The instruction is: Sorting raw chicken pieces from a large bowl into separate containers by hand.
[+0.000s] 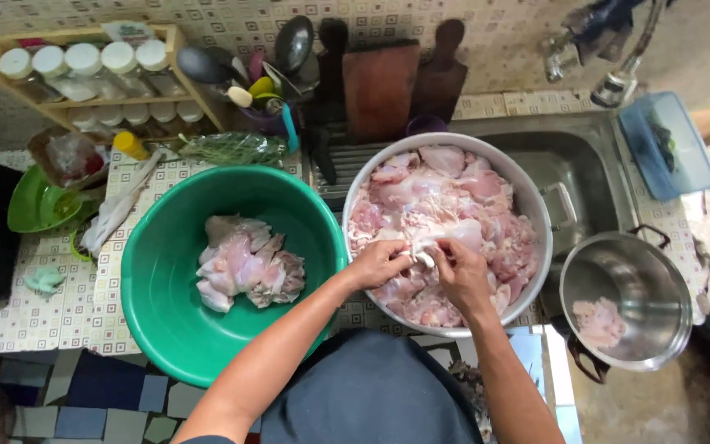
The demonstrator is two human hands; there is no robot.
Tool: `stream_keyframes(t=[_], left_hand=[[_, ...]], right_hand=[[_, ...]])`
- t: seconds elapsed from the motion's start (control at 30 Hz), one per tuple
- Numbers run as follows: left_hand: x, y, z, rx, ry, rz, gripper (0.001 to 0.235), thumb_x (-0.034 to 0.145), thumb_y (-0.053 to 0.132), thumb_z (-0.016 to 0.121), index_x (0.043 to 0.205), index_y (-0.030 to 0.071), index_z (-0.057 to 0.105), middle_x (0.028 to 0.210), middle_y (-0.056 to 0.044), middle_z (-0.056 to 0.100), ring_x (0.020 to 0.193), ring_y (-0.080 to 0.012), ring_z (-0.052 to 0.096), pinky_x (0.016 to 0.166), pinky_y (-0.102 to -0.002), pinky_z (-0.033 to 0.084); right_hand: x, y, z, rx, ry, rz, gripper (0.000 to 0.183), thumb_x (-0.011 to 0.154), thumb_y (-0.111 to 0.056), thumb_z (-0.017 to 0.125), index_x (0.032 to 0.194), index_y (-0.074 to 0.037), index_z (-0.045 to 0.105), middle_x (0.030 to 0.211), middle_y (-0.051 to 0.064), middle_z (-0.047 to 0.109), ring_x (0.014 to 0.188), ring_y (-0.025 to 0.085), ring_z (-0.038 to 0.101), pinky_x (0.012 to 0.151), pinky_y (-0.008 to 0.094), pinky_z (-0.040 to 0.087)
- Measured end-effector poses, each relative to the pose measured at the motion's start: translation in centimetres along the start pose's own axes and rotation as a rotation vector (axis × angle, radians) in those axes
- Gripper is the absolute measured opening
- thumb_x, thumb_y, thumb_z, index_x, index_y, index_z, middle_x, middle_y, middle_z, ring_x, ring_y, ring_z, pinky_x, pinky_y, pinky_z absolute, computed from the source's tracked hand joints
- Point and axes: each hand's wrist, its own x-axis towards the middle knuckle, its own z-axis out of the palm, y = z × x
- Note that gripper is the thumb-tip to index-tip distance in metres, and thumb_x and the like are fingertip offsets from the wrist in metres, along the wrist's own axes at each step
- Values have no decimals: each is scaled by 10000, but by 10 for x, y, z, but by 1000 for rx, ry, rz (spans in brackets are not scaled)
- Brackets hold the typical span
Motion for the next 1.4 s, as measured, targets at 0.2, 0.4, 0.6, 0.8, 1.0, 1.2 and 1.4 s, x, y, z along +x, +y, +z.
stream_keyframes(t=[0.2,0.4,0.6,0.8,1.0,1.2,1.4], left_hand=[[-17,25,2,-408,-54,-95,170,856,175,580,751,103,693,626,-90,689,605,-150,683,555,-261,536],[-19,23,7,-611,-23,-188,151,890,139,578,836,54,690,663,-159,685,638,-198,697,527,-301,548],[-10,14,24,-62,187,-74,233,822,288,602,882,120,753,1009,-115,698,1021,-315,653,894,-420,506],[7,-25,40,-164,353,-43,163,773,224,644,841,131,760,825,-28,705,827,-171,656,714,-325,524],[-7,-15,21,-362,175,-1,449,694,112,732,1121,120,593,847,-92,623,822,-204,604,711,-314,530],[-13,21,8,-144,97,49,264,773,152,667,1034,152,706,833,-122,715,845,-228,655,729,-372,512],[-11,11,4,123,94,145,162,810,236,644,957,185,687,690,-135,651,699,-318,655,621,-416,490]], right_hand=[[-2,13,10,-86,178,-58,82,930,-145,645,960,-113,714,715,100,678,656,210,654,582,321,532],[3,12,18,-2,264,33,103,939,-157,616,963,-118,708,686,82,660,630,184,618,574,332,512],[17,31,35,-101,364,-28,100,943,-100,598,963,-91,696,669,133,650,613,263,644,545,354,500],[15,28,17,118,239,89,98,918,-102,588,961,-92,675,660,74,620,582,170,573,505,294,471],[-2,42,-6,760,-105,377,209,918,-52,496,1122,-73,537,775,40,617,609,104,624,514,216,542],[6,-9,-17,478,-333,323,331,901,-164,526,1179,-2,602,655,24,536,560,123,570,491,228,488],[0,-11,-18,-342,-398,37,206,877,-287,643,968,-103,652,699,213,634,712,385,629,613,457,470]])
